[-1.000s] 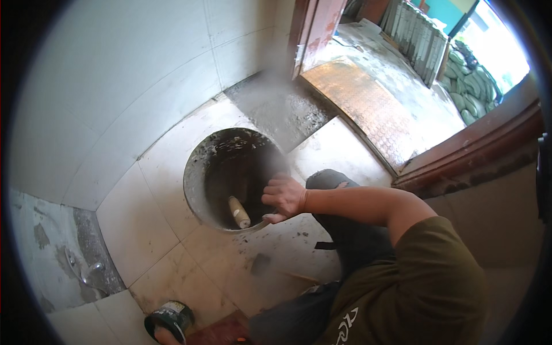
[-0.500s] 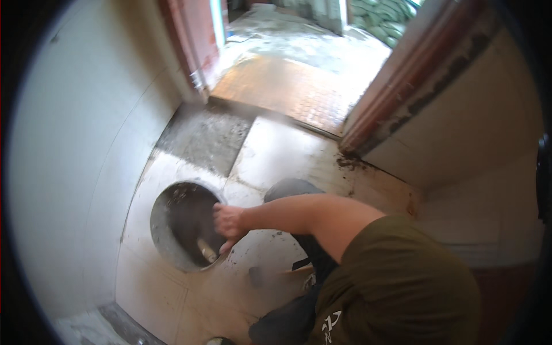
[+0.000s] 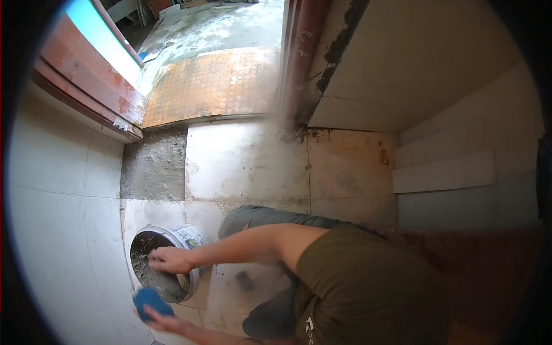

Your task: The person prepares and tiles a floor section, using a small sponge to wipe the surface of newly laid tiles and applying mortar with a hand trowel.

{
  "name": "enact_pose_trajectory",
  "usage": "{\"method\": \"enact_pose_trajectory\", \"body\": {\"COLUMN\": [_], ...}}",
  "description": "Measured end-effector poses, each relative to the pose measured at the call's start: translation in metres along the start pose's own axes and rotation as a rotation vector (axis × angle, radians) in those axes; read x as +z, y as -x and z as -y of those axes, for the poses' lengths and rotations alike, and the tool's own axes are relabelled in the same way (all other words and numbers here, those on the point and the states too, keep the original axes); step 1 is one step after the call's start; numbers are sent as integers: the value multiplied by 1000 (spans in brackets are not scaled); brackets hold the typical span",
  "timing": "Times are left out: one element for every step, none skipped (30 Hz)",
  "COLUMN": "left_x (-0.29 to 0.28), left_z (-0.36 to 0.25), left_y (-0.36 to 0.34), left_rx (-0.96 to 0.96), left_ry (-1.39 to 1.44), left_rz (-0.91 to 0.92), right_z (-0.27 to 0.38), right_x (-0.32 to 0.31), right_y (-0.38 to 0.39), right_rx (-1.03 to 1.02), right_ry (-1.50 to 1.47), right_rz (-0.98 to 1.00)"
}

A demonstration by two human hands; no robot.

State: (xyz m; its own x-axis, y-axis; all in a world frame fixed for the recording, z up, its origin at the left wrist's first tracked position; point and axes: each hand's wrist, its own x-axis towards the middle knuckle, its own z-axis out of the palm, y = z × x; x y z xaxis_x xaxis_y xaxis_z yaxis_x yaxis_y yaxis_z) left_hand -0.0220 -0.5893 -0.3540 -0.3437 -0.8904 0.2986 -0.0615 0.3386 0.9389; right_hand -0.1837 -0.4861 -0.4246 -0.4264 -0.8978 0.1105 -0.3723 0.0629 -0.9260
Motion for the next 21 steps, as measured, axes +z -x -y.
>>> {"method": "enact_pose_trajectory", "body": {"left_x": [47, 69, 102, 131, 153, 176, 190, 202, 215, 220, 210, 194, 180, 173, 181, 177, 166, 165, 178, 181, 189], "left_z": [-25, -23, -45, -51, -28, -34, -33, -32, -40, -30, -15, 2, 18, 35, 40, 58, 83, 101, 108, 106, 98], "left_y": [4, -6, 11, 26, 34, 53, 60, 65, 72, 59, 31, 2, -23, -31, -23, -25, -35, -36, -21, -17, -13], "left_rx": [57, 343, 311, 297, 517, 576, 402, 227, 163, 338, 420, 499, 454, 394, 204, 199, 61, -84, -171, -179, -245], "left_ry": [-62, -311, -486, -306, -296, -219, -78, 54, 8, -236, -484, -735, -923, -1103, -1352, -1362, -1423, -1467, -1453, -1461, -1497], "left_rz": [80, 179, 283, 477, 611, 761, 815, 854, 813, 778, 671, 555, 441, 339, 342, 348, 302, 267, 339, 347, 310], "right_z": [18, 39, 47, 51, 31, -3, -25, -47, -79, -107, -124, -136, -145, -160, -177, -188, -201, -224, -250, -250, -245], "right_x": [-16, -34, -60, -86, -100, -108, -117, -123, -125, -130, -136, -138, -138, -135, -135, -137, -134, -126, -122, -127, -143], "right_y": [3, 5, 23, 37, 41, 49, 55, 63, 78, 92, 103, 119, 134, 160, 199, 232, 261, 295, 345, 370, 389], "right_rx": [23, 41, 113, 182, 217, 264, 299, 332, 426, 516, 510, 503, 612, 733, 839, 917, 1006, 1099, 1150, 1228, 1299], "right_ry": [-397, -805, -989, -1162, -1068, -973, -972, -972, -1081, -1180, -1227, -1277, -1099, -911, -750, -586, -418, -240, -61, -37, 3], "right_rz": [-153, -291, -280, -269, -363, -458, -573, -679, -750, -820, -705, -586, -601, -618, -565, -499, -451, -458, -519, -535, -554]}}
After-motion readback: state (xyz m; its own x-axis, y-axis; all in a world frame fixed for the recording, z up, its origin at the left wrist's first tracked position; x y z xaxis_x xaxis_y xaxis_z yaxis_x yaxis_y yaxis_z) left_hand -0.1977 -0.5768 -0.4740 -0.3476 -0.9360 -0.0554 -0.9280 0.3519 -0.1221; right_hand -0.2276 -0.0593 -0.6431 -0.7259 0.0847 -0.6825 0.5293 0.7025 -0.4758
